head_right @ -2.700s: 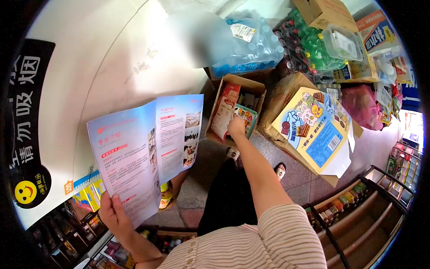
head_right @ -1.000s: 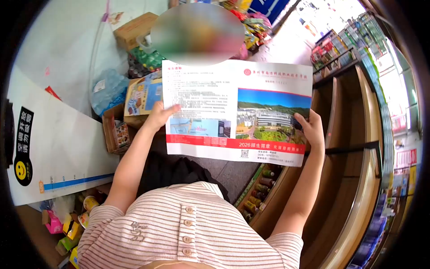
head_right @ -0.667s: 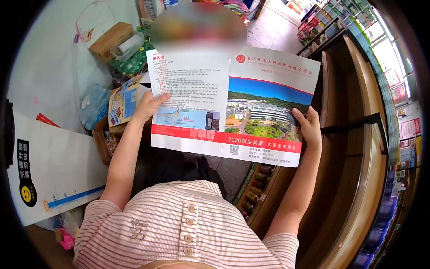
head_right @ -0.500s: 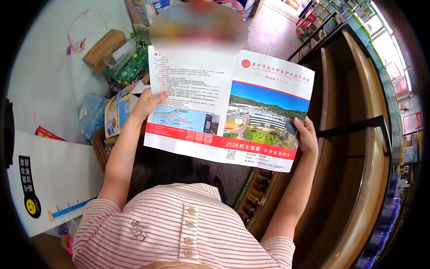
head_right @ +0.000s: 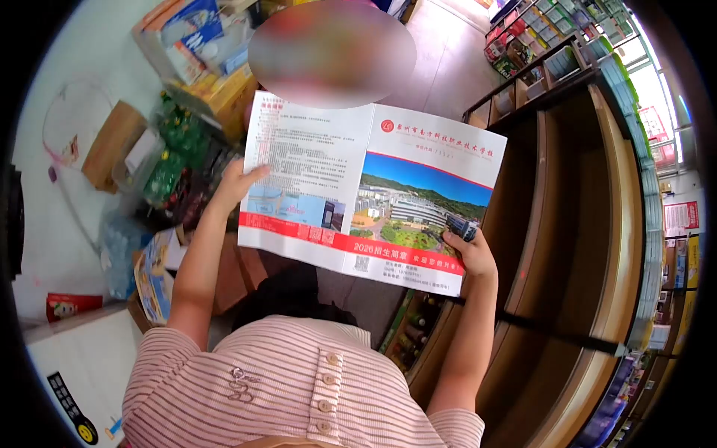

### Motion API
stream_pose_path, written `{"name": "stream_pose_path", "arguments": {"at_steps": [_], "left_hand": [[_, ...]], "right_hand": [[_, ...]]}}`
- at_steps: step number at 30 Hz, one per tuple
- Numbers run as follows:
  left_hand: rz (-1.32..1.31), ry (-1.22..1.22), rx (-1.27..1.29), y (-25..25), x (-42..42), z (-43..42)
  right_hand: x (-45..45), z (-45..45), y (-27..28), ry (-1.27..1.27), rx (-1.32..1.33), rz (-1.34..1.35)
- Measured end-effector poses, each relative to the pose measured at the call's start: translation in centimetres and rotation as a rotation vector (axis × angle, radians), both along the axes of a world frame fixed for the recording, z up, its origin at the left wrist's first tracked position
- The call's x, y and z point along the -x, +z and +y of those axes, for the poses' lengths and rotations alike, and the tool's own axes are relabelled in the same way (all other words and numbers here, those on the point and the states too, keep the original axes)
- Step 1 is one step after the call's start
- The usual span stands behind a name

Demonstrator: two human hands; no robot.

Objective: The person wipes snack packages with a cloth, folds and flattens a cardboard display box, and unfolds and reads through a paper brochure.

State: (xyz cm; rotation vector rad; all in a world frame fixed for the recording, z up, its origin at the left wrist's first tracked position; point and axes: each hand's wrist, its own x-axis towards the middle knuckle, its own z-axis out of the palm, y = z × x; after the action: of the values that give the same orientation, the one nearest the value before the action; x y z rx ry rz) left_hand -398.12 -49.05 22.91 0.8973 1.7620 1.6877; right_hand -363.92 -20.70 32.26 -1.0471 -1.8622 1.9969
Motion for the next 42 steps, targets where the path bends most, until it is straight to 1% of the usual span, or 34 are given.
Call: {"name": "stream_pose_path", "arguments": {"at_steps": [2, 3, 4, 6, 8, 9, 10, 12, 13, 14, 16, 17, 18, 19, 20, 21, 22, 24, 25, 26, 27, 28, 29, 30, 31, 32, 34, 35, 36, 37, 38, 39, 40, 42], "left_hand": [[-0.31, -0.034, -0.035, 0.3, 0.3, 1.0], [-0.501, -0.077, -0.008, 0.4, 1.0, 2.2], [-0.588, -0.141, 0.017, 0.6, 1.6, 3.7], [-0.582, -0.276, 0.037, -0.4, 2.8, 6.6], [-0.325, -0.368, 0.078, -2.0, 3.3, 8.8], [-0.244, -0.414, 0.104, -2.3, 4.1, 10.6], [-0.246, -0.43, 0.11, -2.6, 4.9, 12.4], [-0.084, -0.435, 0.102, -1.2, 6.9, 18.3], [-0.073, -0.439, 0.095, -0.7, 7.9, 20.5], [-0.075, -0.433, 0.081, -0.1, 8.7, 22.6], [-0.07, -0.42, 0.07, 1.6, 11.1, 27.8], [-0.126, -0.424, 0.098, 2.3, 12.2, 29.4], [-0.187, -0.429, 0.12, 3.0, 12.9, 30.5], [-0.178, -0.442, 0.113, 4.0, 13.3, 31.2], [-0.177, -0.418, 0.102, 4.7, 14.6, 33.8], [-0.199, -0.403, 0.056, 5.9, 15.8, 36.2], [-0.23, -0.382, 0.002, 7.1, 17.3, 38.7], [-0.35, -0.361, 0.089, 8.6, 20.9, 41.9], [-0.433, -0.293, 0.127, 8.9, 23.2, 43.2], [-0.668, -0.234, 0.012, 5.3, 24.0, 40.8], [-0.84, -0.238, -0.311, 7.3, 24.4, 43.8], [-0.933, -0.174, -0.475, 7.6, 24.6, 44.9], [-1.088, -0.029, -0.543, 7.0, 25.4, 47.3], [-1.058, -0.024, -0.493, 5.3, 25.9, 49.1], [-1.148, -0.074, -0.605, 5.8, 25.2, 52.5], [-1.078, -0.013, -0.33, 3.9, 25.7, 55.5], [-0.966, -0.2, -0.266, 3.0, 25.7, 61.2], [-1.063, -0.13, -0.365, 5.0, 25.7, 64.8], [-1.065, -0.134, -0.339, 3.9, 27.7, 68.5], [-1.052, -0.048, -0.347, 1.8, 30.2, 72.2], [-1.031, 0.027, -0.372, 1.2, 32.6, 76.1], [-0.899, 0.036, -0.328, 4.1, 33.9, 79.6], [-0.932, 0.0, -0.327, 3.8, 34.6, 81.3], [-0.696, -0.143, -0.158, 4.0, 37.7, 87.7]], "right_hand": [[0.2, 0.5, -0.6, -0.064, 0.009, 0.041], [0.7, 1.5, -0.4, -0.106, 0.025, 0.056], [1.0, 2.6, -0.3, -0.131, 0.036, 0.068], [2.0, 4.5, -0.1, -0.161, 0.043, 0.041], [0.9, 5.8, -2.1, -0.174, 0.059, 0.039], [0.6, 6.9, -2.9, -0.157, 0.079, 0.019], [0.5, 8.4, -3.2, -0.174, 0.083, 0.017], [2.0, 13.8, -2.7, -0.295, 0.273, 0.003], [2.5, 15.4, -2.3, -0.268, 0.283, 0.026], [2.9, 17.4, -2.2, -0.267, 0.283, 0.033], [4.8, 23.1, -1.5, -0.229, 0.389, 0.121], [5.8, 24.9, -0.6, -0.188, 0.405, 0.154], [6.4, 26.1, -0.5, -0.185, 0.402, 0.143], [6.6, 27.1, -1.2, -0.202, 0.315, 0.152], [8.2, 30.3, -1.3, -0.222, 0.221, 0.184], [9.7, 32.9, -0.8, -0.225, 0.201, 0.172], [11.4, 35.2, -0.1, -0.228, 0.196, 0.171], [15.7, 38.8, 1.7, -0.256, 0.226, 0.248], [17.6, 41.5, 1.4, -0.227, 0.276, 0.291], [17.6, 39.5, 2.0, -0.267, 0.266, 0.274], [20.0, 43.0, 0.8, -0.274, 0.214, 0.309], [21.7, 44.2, 0.3, -0.338, 0.21, 0.284], [24.0, 46.9, -1.6, -0.376, 0.206, 0.309], [26.9, 48.3, -2.0, -0.379, 0.3, 0.396], [30.2, 49.1, -2.0, -0.446, 0.316, 0.465], [32.8, 51.0, -4.5, -0.476, 0.406, 0.495], [37.3, 52.3, -7.9, -0.483, 0.547, 0.576], [39.6, 54.0, -8.0, -0.494, 0.547, 0.528], [41.6, 55.3, -7.9, -0.511, 0.554, 0.479], [43.0, 55.7, -7.9, -0.534, 0.572, 0.478], [44.9, 57.2, -7.5, -0.543, 0.536, 0.497], [46.7, 60.4, -6.7, -0.544, 0.478, 0.526], [45.9, 61.8, -9.2, -0.557, 0.329, 0.439], [47.6, 66.8, -5.8, -0.518, 0.208, 0.417]]}}
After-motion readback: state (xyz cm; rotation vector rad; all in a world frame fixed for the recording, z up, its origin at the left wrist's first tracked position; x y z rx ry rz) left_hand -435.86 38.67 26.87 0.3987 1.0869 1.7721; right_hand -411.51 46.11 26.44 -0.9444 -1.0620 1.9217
